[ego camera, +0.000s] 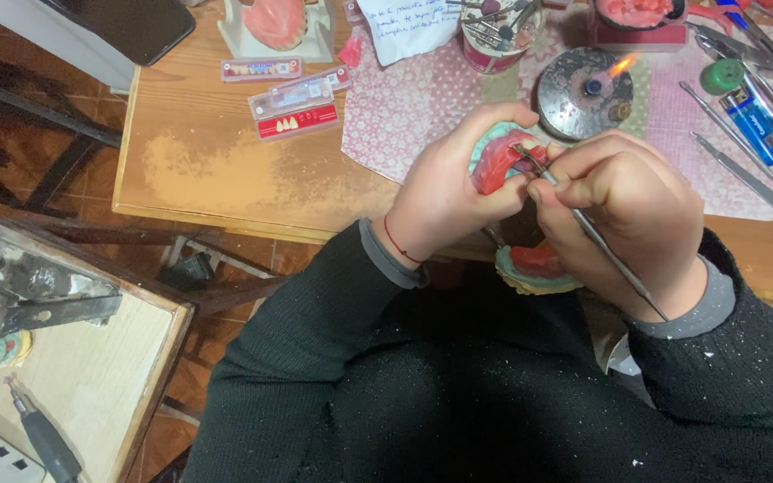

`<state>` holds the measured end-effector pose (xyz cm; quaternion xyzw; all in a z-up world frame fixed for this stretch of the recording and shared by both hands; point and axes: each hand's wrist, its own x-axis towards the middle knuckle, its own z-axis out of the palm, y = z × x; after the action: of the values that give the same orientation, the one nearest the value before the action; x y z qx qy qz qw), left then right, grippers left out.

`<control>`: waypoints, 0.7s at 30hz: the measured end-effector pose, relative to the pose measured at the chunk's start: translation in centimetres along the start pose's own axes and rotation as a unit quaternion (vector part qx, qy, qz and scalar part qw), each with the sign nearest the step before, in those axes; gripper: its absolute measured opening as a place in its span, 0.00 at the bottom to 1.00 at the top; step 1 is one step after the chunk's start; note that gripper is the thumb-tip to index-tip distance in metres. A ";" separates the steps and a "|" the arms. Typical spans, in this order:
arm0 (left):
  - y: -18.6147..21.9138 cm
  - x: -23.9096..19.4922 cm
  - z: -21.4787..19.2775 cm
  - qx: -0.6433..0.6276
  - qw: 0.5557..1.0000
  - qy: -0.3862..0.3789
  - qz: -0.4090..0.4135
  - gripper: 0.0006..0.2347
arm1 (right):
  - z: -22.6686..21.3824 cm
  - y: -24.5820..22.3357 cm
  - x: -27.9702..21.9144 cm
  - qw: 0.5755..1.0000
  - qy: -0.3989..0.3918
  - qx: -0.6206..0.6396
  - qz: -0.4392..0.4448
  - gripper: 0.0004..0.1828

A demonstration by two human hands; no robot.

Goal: Fabricating and adjusting dentures using plaster molds, wax, and specialized dental laboratory tools.

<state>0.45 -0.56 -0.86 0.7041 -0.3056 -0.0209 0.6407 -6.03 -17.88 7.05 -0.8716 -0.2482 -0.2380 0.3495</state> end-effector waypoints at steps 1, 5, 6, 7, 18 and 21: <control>0.0 0.0 0.0 0.000 1.000 0.000 0.000 0.22 | 0.0 0.0 0.0 1.000 0.000 0.000 0.000 0.18; 0.1 0.1 -0.1 0.007 1.000 -0.004 -0.008 0.23 | 0.0 -0.1 0.1 1.000 -0.002 0.003 -0.002 0.17; 0.1 0.1 -0.1 0.004 1.000 -0.007 -0.014 0.23 | 0.0 -0.2 0.1 1.000 -0.004 -0.001 -0.001 0.17; 0.1 0.1 -0.1 0.003 1.000 -0.006 -0.014 0.23 | 0.0 -0.2 0.2 1.000 -0.004 -0.001 -0.001 0.17; 0.1 0.0 0.0 -0.006 1.000 -0.008 -0.029 0.21 | -2.5 2.0 1.8 0.968 -0.103 0.097 0.206 0.13; 0.0 0.0 0.0 0.001 1.000 -0.002 0.002 0.21 | -3.0 2.7 3.0 0.938 -0.111 0.198 0.262 0.11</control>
<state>0.43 -0.51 -0.82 0.7043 -0.3084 -0.0211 0.6390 -2.88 -20.93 9.38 -0.8399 -0.0899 0.0144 0.5350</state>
